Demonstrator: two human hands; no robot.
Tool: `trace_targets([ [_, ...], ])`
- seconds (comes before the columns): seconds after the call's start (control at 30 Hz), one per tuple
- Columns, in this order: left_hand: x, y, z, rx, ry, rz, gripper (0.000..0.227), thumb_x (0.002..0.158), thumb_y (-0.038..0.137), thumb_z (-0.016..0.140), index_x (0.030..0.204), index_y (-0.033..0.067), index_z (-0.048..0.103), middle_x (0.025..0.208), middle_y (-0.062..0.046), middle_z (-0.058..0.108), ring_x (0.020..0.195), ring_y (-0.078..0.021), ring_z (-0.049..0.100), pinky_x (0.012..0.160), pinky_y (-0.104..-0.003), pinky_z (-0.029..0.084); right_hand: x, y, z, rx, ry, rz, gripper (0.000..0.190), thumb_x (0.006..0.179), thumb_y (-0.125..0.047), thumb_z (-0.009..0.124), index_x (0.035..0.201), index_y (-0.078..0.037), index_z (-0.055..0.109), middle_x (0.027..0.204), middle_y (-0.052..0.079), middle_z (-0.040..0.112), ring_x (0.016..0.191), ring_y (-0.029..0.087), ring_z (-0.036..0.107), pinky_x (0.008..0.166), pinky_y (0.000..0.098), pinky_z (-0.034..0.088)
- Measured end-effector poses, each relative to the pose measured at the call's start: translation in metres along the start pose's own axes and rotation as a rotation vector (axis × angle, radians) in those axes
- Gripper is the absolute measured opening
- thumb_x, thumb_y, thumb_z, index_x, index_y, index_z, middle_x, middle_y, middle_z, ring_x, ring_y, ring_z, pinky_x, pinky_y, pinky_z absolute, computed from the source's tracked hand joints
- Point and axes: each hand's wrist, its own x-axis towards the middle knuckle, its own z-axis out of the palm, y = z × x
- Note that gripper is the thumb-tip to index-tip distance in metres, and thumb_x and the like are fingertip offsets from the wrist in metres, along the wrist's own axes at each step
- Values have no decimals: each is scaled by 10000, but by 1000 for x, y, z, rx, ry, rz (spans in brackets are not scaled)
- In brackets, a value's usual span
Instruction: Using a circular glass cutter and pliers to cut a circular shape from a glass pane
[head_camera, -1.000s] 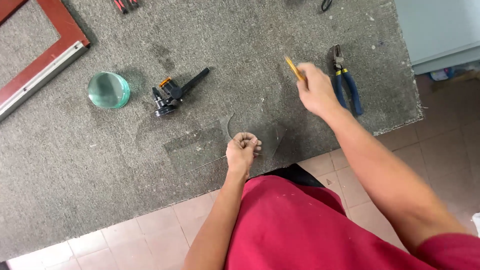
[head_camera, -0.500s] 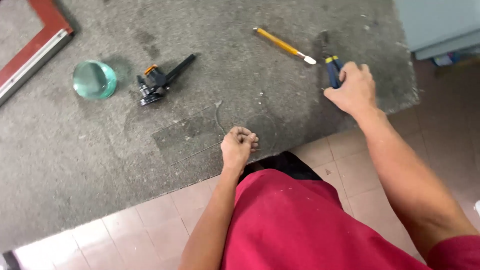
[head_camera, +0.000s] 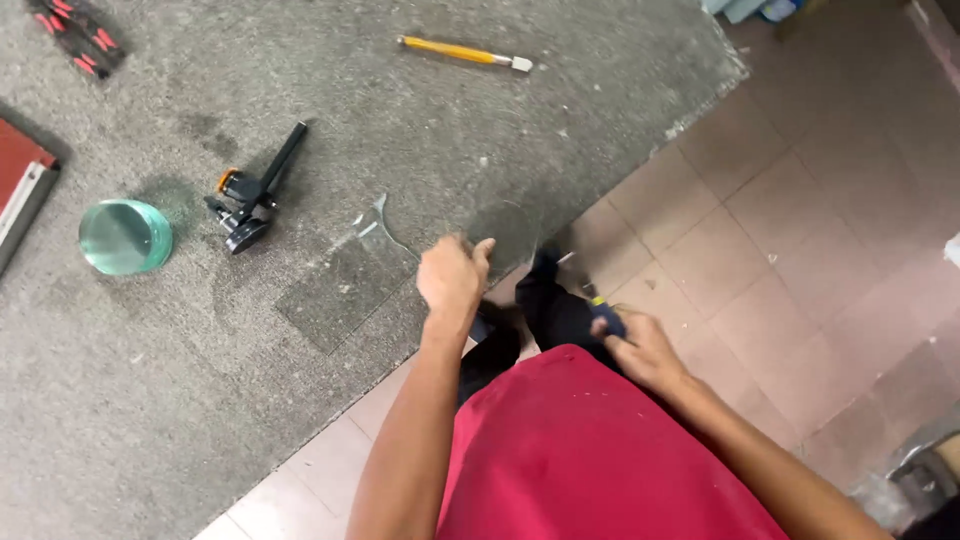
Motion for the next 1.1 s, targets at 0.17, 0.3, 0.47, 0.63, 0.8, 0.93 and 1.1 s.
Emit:
trace_targets([
  [0.17, -12, 5, -20, 199, 64, -67, 487, 866, 591, 912, 960, 135, 771, 964, -157, 840, 1027, -410, 833, 900, -499, 666, -2, 4, 33, -62, -234, -86, 299, 843, -154, 654, 1057, -15, 810, 1086, 282, 794, 1072, 523, 756, 915, 604, 581],
  [0.3, -5, 16, -8, 231, 66, -94, 463, 835, 577, 943, 941, 168, 753, 950, -117, 842, 1028, -394, 836, 908, -503, 666, 3, -17, 39, -60, -234, -87, 316, 838, -98, 631, 1092, -26, 805, 1155, 245, 809, 1123, 482, 771, 948, 566, 599],
  [0.47, -9, 19, -4, 219, 79, -109, 423, 854, 527, 948, 947, 162, 756, 987, -146, 844, 1079, -417, 825, 945, -520, 652, 9, -6, 52, -109, -176, -136, 239, 863, -164, 657, 1050, -103, 793, 1104, 187, 778, 1065, 455, 765, 896, 531, 612],
  [0.63, -5, 17, -2, 206, 70, -140, 393, 853, 515, 942, 916, 162, 782, 996, -139, 853, 1079, -409, 828, 954, -507, 656, 17, 12, 56, -181, -220, -120, 185, 890, -166, 658, 1030, -139, 776, 1061, 146, 744, 1042, 422, 758, 893, 509, 609],
  [0.8, -2, 14, 1, 183, 77, -152, 387, 840, 512, 955, 906, 175, 777, 996, -123, 855, 1070, -393, 834, 950, -502, 662, 28, 22, 59, -220, -240, -83, 115, 899, -142, 650, 950, -151, 753, 990, 115, 717, 997, 379, 747, 868, 470, 596],
  [0.93, -6, 17, 3, 170, 81, -163, 393, 844, 507, 948, 919, 164, 771, 1021, -132, 856, 1087, -400, 830, 966, -519, 663, 36, 50, 64, -221, -186, -162, 101, 938, -134, 654, 971, -123, 749, 1044, 148, 742, 1031, 410, 760, 864, 495, 612],
  [1.1, -26, 28, 4, 120, 105, -155, 430, 911, 508, 906, 1022, 133, 727, 1098, -151, 834, 1150, -405, 808, 1018, -540, 644, 21, 37, 37, -320, -141, -194, 105, 995, -145, 647, 1009, -115, 747, 1128, 157, 758, 1060, 433, 760, 877, 525, 640],
])
